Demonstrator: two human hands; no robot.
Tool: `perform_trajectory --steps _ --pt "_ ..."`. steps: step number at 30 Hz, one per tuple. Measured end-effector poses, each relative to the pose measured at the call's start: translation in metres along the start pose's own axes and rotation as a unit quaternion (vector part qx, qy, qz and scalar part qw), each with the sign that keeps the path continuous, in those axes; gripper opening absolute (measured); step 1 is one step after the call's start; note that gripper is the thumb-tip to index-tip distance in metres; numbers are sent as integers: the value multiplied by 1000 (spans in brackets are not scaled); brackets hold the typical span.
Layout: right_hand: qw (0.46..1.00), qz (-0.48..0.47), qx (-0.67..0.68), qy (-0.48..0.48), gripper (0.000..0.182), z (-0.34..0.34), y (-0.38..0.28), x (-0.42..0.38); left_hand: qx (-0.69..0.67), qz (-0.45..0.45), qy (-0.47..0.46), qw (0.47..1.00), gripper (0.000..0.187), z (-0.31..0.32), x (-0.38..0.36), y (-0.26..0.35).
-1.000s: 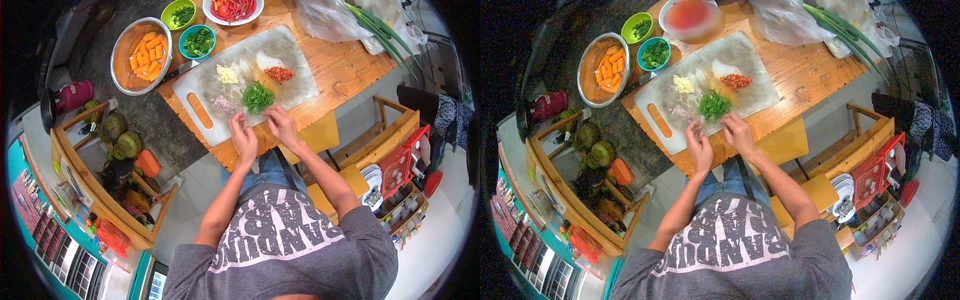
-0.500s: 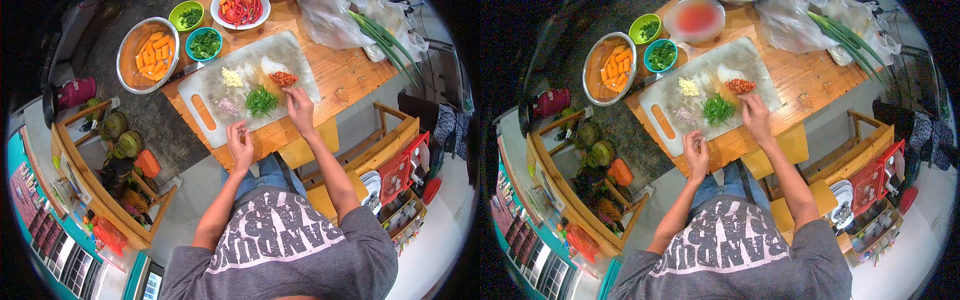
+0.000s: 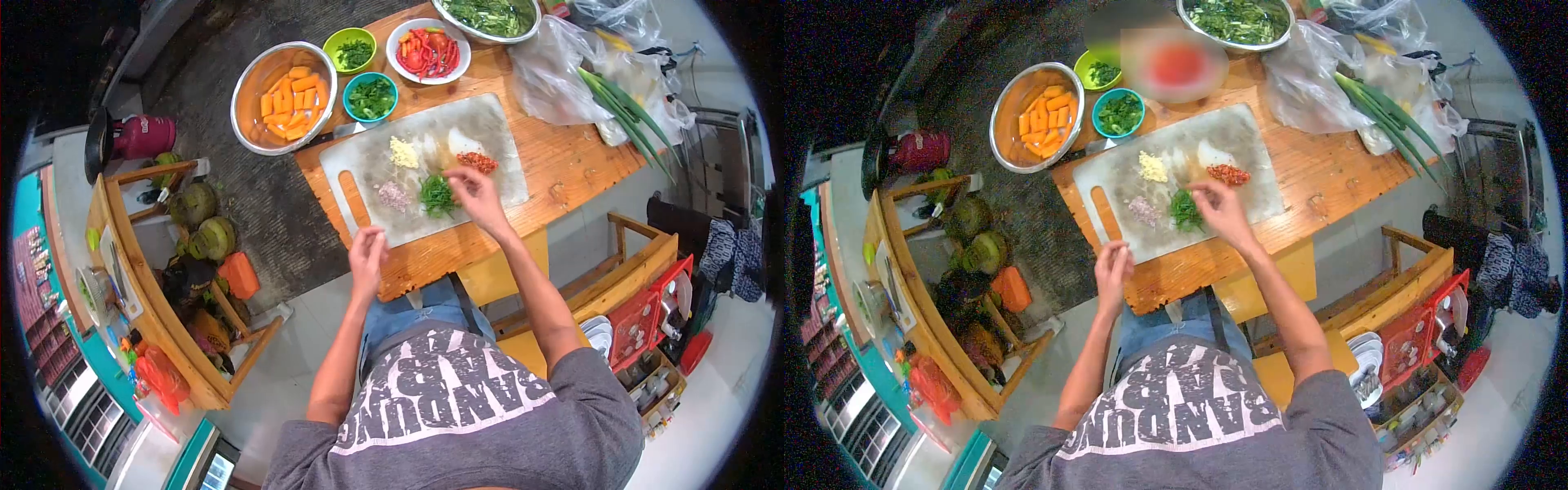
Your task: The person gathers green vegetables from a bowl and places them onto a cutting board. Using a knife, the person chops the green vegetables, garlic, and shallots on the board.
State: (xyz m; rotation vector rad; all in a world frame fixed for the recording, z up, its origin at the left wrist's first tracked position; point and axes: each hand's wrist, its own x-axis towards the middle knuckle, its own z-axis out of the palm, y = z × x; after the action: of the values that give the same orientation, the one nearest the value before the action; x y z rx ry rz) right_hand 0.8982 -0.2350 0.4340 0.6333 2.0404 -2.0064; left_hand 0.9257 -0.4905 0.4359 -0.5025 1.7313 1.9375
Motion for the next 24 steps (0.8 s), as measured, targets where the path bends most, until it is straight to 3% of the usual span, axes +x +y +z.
perform_trajectory --steps 2,5,7,10,13,19,20,22,24 --pt "987 60 80 -128 24 16 1 -7 -202 -101 -75 971 42 17 15 5" --pt "940 165 193 -228 32 28 13 -21 -322 -95 -172 926 57 48 38 18" --pt "939 175 220 -197 31 23 21 -27 -376 -88 -216 897 58 56 47 15" --pt "954 170 193 -153 29 20 25 -35 -334 -101 -219 911 59 62 51 6" --pt "968 175 123 -131 27 16 23 -37 -186 -53 -213 958 61 73 51 -3" --pt "986 140 -17 -93 25 15 29 -38 -140 -53 -263 953 61 74 38 2" --pt "988 123 -31 -94 25 15 29 -37 -143 -48 -265 952 59 72 39 5" --pt "996 71 -54 6 23 19 39 -37 -49 15 -220 974 49 67 33 16" --pt "963 -81 -247 69 21 9 53 -30 -49 47 -184 981 43 52 29 17"
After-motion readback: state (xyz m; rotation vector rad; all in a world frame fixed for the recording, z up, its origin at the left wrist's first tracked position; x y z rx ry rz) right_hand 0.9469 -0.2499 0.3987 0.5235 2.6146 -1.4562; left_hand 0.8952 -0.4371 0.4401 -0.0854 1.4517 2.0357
